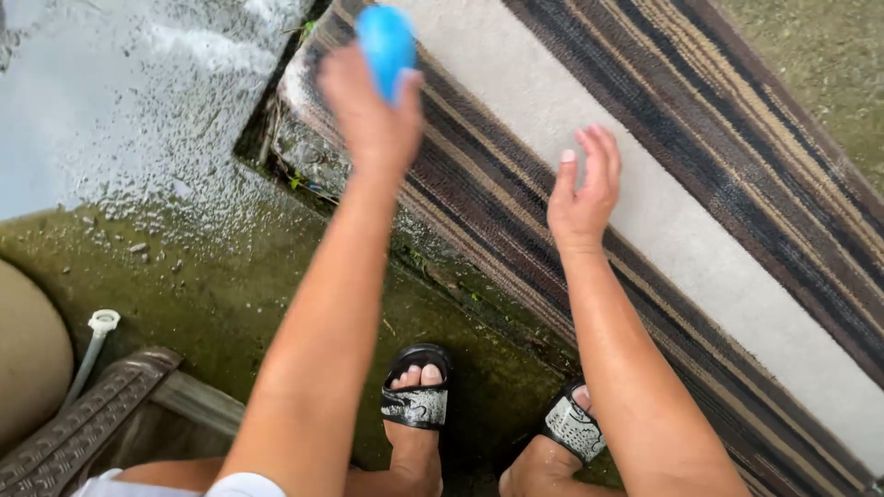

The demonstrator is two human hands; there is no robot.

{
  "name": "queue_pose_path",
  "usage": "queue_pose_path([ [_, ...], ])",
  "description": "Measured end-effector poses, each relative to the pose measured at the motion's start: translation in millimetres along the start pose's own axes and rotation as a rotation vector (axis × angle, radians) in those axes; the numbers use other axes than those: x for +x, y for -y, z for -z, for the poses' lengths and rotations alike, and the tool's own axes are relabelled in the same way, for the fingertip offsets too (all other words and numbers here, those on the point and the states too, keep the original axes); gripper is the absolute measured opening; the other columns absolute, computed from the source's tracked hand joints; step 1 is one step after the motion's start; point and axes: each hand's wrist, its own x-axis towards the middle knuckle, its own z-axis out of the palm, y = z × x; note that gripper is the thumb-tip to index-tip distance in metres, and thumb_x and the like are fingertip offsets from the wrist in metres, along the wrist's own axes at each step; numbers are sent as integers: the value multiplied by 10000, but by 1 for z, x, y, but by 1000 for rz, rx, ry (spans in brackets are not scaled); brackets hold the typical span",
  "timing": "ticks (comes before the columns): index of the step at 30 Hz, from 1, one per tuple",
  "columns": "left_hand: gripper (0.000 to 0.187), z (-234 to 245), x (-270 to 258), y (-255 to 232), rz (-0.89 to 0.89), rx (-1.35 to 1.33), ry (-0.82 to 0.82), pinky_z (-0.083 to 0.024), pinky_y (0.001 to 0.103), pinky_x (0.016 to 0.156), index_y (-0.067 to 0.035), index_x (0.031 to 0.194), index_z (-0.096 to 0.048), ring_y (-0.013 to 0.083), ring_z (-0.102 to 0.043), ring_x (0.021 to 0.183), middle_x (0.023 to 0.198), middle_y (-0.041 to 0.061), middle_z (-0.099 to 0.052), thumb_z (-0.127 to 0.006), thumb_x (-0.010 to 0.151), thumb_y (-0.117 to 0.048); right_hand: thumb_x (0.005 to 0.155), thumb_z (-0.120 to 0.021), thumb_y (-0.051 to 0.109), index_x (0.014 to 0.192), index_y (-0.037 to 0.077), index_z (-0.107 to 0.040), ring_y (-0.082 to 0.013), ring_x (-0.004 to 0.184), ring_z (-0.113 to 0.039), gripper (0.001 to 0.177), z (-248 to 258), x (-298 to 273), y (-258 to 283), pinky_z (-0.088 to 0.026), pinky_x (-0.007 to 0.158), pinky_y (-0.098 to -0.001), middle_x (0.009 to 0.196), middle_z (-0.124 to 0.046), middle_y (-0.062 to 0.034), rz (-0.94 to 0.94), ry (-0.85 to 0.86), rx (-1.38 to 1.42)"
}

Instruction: Scrubbing a rug with a brush and soapy water and then rinsing it with a bucket of water.

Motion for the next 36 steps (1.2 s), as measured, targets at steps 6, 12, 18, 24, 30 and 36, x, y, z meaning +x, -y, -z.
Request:
queue_pose_path([
  [6,634,-59,-80,-107,-247,-113,454,-429,523,987,11,1319,-531,431,-508,1186,1264,222,-535,-816,797,-209,1164,-373,226,1380,16,-600,-345,1446,-503,377,-7,10,-10,-399,1226,-461,1496,-546,-165,-100,-192,130],
  [12,537,-25,5,-41,-94,260,154,-434,502,1023,-66,1223,-567,366,-492,1185,1242,141,-520,-866,823,-261,1150,-466,240,1306,2,-638,-384,1430,-513,333,20,-2,-41,-386,1217,-461,1430,-604,-187,2,-71,-6],
  [18,612,-28,38,-27,-223,54,31,-459,488,1041,8,1370,-526,405,-530,1215,1310,217,-519,-843,875,-164,1122,-480,321,1305,13,-646,-354,1393,-546,394,19,1,-27,-282,1257,-509,1400,-631,-180,-7,-55,18],
  [24,628,-76,-84,-155,-356,-144,531,-445,508,1019,-24,1339,-548,414,-542,1160,1267,190,-562,-800,795,-213,1143,-218,480,1498,15,-489,-343,1499,-433,645,12,-4,-47,-304,1273,-458,1547,-510,-185,-270,-268,447],
  [30,602,-104,-62,-89,-268,19,313,-423,526,1002,-8,1343,-519,400,-539,1168,1270,192,-558,-796,855,-225,1164,-264,474,1478,1,-523,-377,1520,-412,624,18,-5,-41,-323,1277,-461,1557,-488,-212,-144,-157,126],
  [36,735,-57,70,39,-195,310,47,-441,542,998,31,1470,-427,377,-500,1220,1351,211,-495,-831,887,-164,1157,-309,458,1434,9,-561,-374,1504,-443,585,18,-3,-33,-330,1284,-469,1512,-540,-173,-119,-152,132],
])
